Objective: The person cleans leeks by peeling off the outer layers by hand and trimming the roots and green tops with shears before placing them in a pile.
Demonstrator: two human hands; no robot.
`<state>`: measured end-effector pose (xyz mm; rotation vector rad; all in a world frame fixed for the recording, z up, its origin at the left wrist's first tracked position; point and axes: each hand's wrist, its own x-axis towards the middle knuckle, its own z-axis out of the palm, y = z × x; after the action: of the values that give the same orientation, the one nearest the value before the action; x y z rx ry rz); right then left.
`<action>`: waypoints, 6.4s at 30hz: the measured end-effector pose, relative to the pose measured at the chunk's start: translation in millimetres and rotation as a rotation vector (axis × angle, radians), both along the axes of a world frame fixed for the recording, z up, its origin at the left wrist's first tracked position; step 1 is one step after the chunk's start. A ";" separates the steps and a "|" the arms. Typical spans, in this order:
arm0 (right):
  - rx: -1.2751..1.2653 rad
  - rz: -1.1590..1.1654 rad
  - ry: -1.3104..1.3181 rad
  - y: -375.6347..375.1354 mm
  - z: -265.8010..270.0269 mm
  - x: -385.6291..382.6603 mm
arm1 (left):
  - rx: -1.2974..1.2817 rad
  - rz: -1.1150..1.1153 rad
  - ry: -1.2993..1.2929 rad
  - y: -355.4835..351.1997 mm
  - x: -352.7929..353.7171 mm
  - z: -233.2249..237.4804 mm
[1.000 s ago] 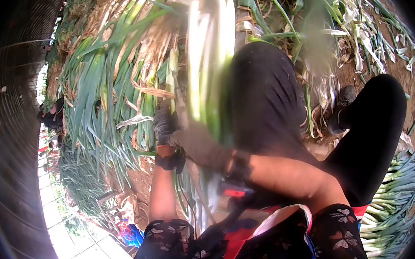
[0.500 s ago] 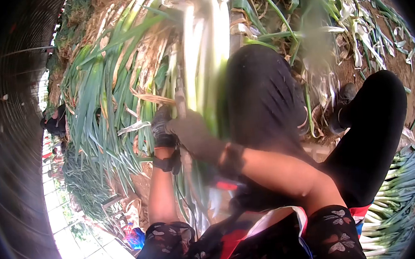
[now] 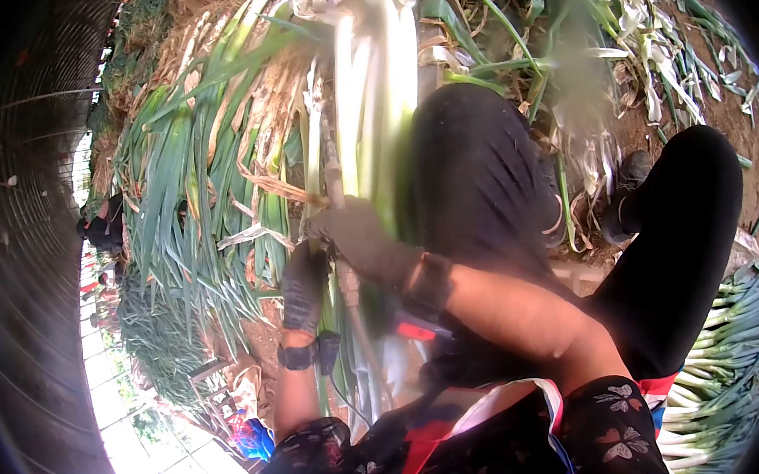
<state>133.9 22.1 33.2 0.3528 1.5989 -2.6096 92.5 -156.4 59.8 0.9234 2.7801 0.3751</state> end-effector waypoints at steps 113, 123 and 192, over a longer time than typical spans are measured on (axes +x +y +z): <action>-0.119 0.306 -0.342 -25.4 49.2 42.0 | -0.058 0.240 -0.043 5.2 -79.3 13.4; -0.110 0.314 -0.334 -26.6 29.9 38.1 | -0.780 -0.145 0.816 -107.6 -150.5 79.5; 0.095 0.104 -0.065 -33.8 6.8 27.4 | 0.242 0.306 -0.468 -34.0 47.0 18.3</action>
<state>161.3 -11.7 40.0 0.3459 1.6764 -2.4267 139.5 -190.4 78.0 0.3750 2.4627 0.8666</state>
